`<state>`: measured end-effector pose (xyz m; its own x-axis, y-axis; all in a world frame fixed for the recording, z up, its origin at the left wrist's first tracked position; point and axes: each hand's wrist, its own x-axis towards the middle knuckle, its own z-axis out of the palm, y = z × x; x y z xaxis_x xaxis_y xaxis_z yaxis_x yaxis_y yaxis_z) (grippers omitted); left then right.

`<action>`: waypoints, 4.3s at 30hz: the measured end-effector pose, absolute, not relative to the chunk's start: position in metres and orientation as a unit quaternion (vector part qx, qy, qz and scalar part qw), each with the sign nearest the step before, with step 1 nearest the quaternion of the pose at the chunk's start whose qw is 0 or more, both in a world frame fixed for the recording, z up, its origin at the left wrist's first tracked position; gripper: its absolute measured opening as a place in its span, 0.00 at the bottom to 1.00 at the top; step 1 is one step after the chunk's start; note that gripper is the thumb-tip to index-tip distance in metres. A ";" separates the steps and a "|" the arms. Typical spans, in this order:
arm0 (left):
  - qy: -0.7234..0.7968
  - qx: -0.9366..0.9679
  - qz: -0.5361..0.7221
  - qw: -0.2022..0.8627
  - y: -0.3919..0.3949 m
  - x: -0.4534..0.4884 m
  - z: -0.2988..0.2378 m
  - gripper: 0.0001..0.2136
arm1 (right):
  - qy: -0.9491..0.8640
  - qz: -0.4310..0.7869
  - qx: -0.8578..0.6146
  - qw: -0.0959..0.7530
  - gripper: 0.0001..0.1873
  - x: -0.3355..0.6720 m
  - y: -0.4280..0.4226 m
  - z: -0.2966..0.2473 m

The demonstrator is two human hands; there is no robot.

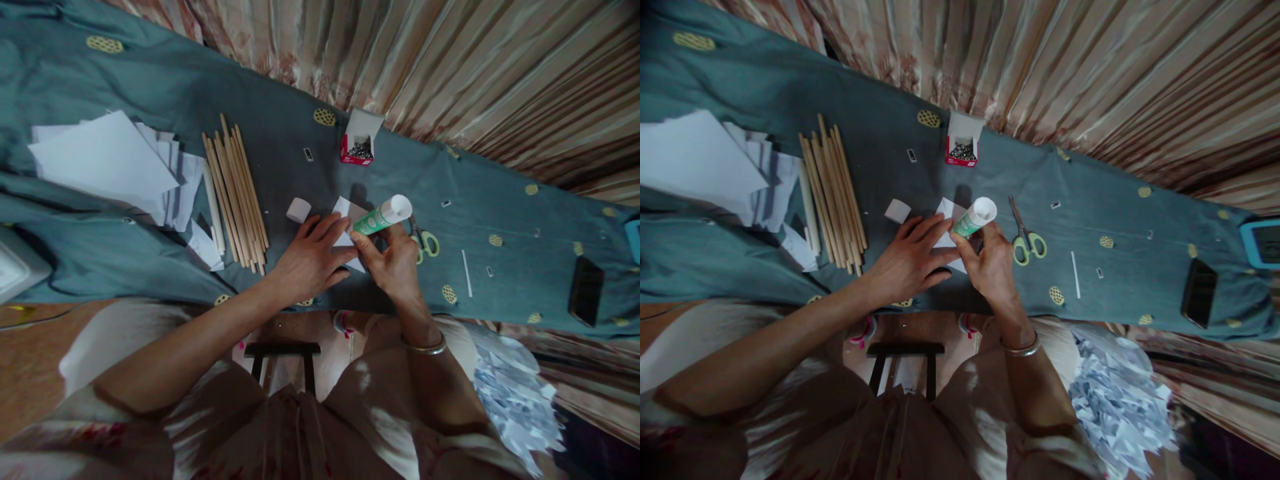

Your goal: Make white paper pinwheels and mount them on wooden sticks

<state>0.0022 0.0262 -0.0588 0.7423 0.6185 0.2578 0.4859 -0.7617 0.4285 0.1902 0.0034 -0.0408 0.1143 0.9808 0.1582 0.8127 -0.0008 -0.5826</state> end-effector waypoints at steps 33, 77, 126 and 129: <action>0.300 0.925 0.166 0.162 0.027 0.002 -0.058 0.17 | -0.684 0.137 -0.664 0.270 0.15 0.188 -0.005 -0.033; 0.422 0.814 0.307 0.257 0.051 -0.023 -0.043 0.13 | -0.290 0.558 -0.512 0.584 0.19 0.198 0.009 -0.029; 0.356 0.847 0.339 0.204 0.040 -0.004 -0.038 0.13 | -0.342 0.497 -0.567 0.561 0.19 0.173 0.006 -0.035; 0.358 0.841 0.341 0.220 0.041 -0.003 -0.038 0.14 | -0.335 0.501 -0.560 0.568 0.18 0.173 0.005 -0.033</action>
<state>-0.0031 0.0405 -0.0383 0.5106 0.7523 0.4163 0.4511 -0.6466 0.6151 0.1727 0.0053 -0.0327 0.2733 0.9447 -0.1811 -0.1939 -0.1303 -0.9723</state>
